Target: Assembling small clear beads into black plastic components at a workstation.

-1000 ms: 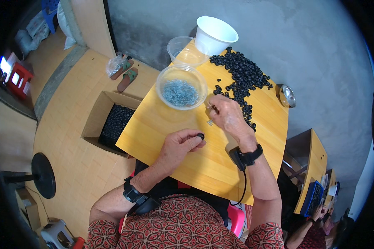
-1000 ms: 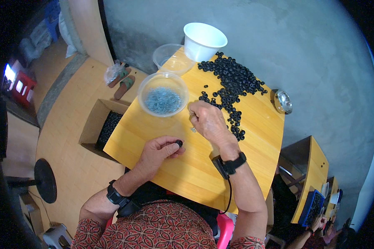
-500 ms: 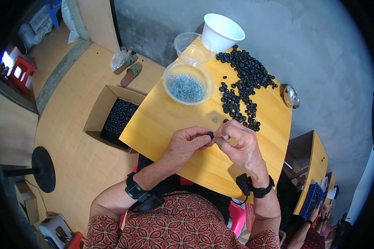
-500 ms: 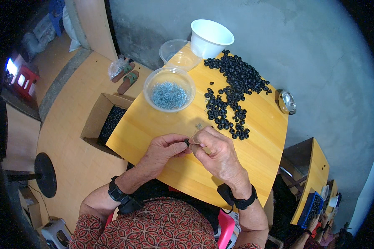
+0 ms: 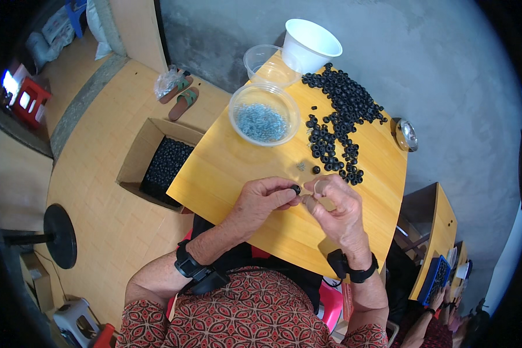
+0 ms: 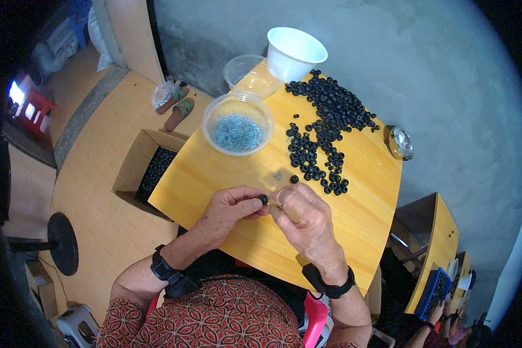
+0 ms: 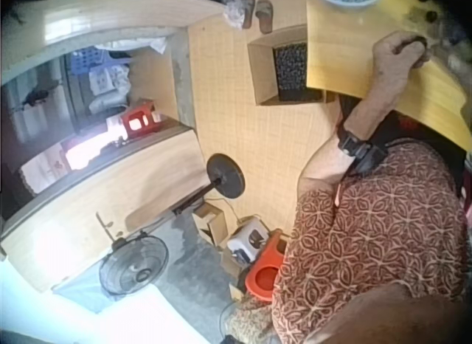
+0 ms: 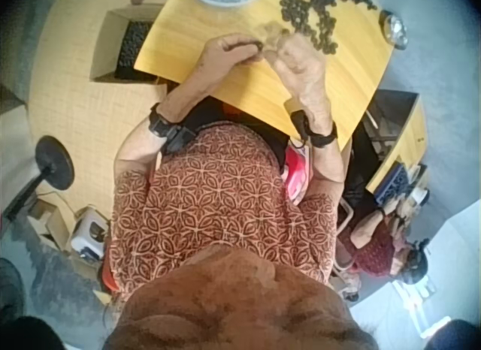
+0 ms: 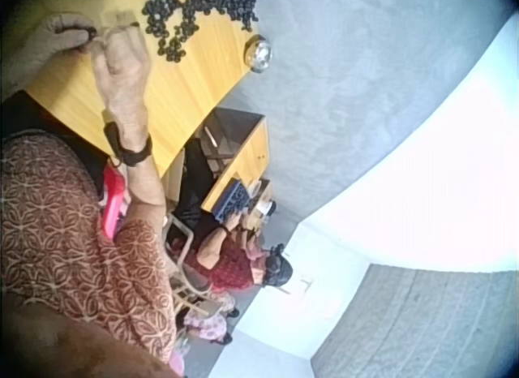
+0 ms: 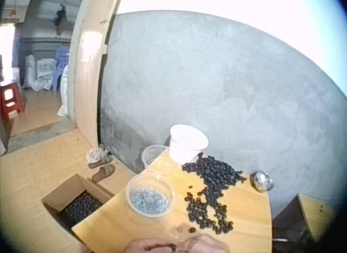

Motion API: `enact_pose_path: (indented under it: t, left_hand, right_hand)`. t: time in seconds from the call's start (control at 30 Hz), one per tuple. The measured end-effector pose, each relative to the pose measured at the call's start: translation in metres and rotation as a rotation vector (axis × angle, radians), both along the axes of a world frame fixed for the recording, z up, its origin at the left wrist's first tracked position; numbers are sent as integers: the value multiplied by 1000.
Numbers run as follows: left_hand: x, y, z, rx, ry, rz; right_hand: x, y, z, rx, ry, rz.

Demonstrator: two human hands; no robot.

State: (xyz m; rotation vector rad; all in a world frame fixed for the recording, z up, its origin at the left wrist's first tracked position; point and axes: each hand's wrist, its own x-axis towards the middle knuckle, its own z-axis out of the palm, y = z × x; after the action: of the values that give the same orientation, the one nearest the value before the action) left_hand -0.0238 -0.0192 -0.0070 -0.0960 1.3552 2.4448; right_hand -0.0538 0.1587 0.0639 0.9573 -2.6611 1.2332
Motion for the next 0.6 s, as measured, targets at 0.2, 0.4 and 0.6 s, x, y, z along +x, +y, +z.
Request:
enact_pose_path:
  t: [0.2, 0.4, 0.6]
  left_hand:
    - [1, 3, -2, 9, -14, -41]
    - [4, 3, 2, 67, -86, -56]
    - [3, 4, -3, -32, -24, -65]
  right_hand:
    - [10, -3, -16, 181, 419, 13]
    - [17, -3, -24, 158, 479, -14]
    - [14, 7, -23, 179, 419, 31]
